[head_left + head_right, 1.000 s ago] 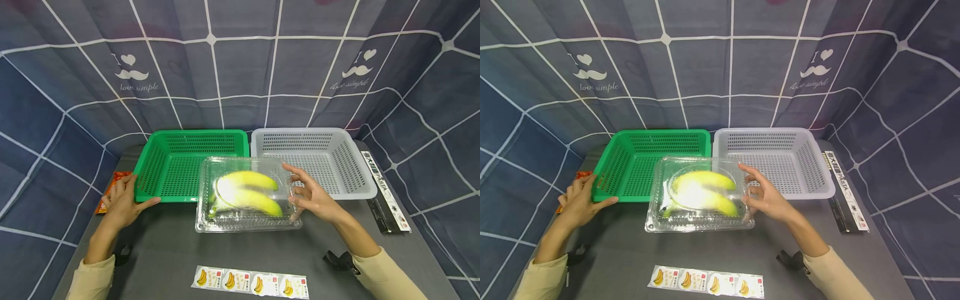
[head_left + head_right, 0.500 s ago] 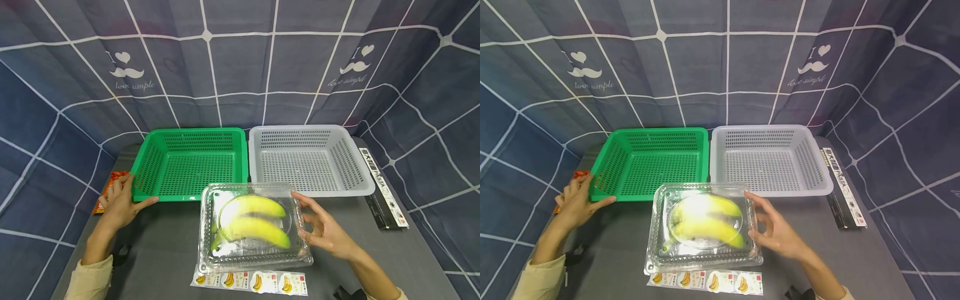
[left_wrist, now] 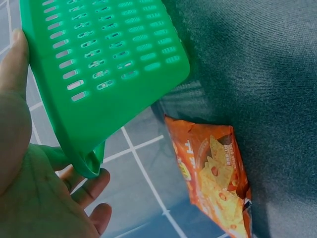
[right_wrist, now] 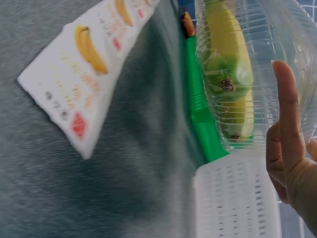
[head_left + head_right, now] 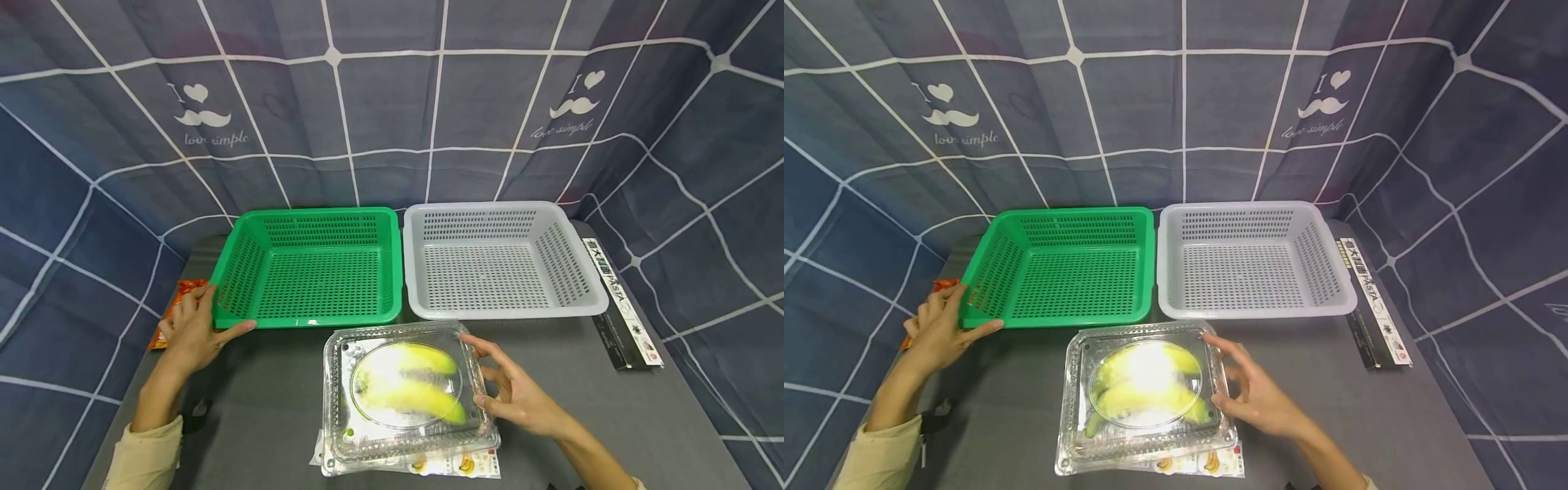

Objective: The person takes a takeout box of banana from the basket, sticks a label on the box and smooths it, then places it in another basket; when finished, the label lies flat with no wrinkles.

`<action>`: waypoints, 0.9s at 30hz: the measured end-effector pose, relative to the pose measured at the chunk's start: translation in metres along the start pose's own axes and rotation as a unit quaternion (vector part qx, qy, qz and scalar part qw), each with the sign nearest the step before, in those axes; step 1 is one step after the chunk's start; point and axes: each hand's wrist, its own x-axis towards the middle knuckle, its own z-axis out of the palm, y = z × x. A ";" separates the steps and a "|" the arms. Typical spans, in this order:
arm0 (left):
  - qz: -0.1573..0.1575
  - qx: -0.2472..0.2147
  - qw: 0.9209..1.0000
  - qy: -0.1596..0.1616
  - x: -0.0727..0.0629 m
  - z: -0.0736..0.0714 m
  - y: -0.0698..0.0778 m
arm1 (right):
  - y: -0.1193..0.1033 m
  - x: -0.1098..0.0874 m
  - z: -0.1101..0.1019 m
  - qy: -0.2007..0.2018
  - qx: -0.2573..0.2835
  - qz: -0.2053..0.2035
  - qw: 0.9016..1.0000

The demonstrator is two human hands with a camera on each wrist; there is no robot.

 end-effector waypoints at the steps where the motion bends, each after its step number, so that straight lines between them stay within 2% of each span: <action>1: 0.000 -0.001 1.000 0.000 0.000 0.000 0.000 | 0.002 0.000 0.000 0.000 0.001 -0.001 1.000; 7: 0.004 -0.006 1.000 0.003 0.000 0.001 0.000 | 0.016 -0.002 -0.004 0.007 -0.003 -0.010 1.000; 16: 0.001 -0.008 1.000 0.004 -0.001 0.001 0.000 | 0.032 -0.001 -0.011 0.033 -0.029 0.002 0.999; 27: 0.004 -0.011 1.000 0.008 -0.002 0.001 0.000 | 0.037 0.003 -0.011 0.044 -0.047 0.014 0.998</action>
